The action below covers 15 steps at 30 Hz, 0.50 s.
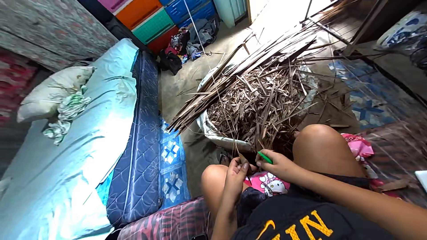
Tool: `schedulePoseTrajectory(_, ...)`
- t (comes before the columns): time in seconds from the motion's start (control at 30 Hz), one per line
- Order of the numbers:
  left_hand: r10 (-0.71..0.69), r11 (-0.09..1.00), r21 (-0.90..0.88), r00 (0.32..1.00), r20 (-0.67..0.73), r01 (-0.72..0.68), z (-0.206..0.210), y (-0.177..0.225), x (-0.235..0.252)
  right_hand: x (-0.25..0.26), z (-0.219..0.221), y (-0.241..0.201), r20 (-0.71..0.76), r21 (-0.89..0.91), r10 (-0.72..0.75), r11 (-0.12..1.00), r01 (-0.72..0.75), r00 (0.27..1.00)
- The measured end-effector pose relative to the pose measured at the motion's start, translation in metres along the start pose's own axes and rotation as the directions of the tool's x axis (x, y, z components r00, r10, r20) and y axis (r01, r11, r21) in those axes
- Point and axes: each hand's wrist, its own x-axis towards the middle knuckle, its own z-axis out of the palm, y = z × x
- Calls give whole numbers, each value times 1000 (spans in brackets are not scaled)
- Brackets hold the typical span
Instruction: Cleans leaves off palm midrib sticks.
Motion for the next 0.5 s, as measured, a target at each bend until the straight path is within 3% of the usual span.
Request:
schedulePoseTrajectory(0.17,19,997,-66,982,-188,-32,11,-7,1,-1,16,8,163,24,38,999,-42,986)
schedulePoseTrajectory(0.27,67,981,-159,964,-256,-110,23,-9,-1,1,15,3,132,-8,43,999,-42,990)
schedulePoseTrajectory(0.4,162,937,-303,984,-68,-175,4,-12,-3,5,-8,-4,46,54,-25,998,22,999)
schedulePoseTrajectory(0.5,123,946,-305,992,28,-109,-4,-5,-6,5,-26,-8,60,146,-92,986,83,994)
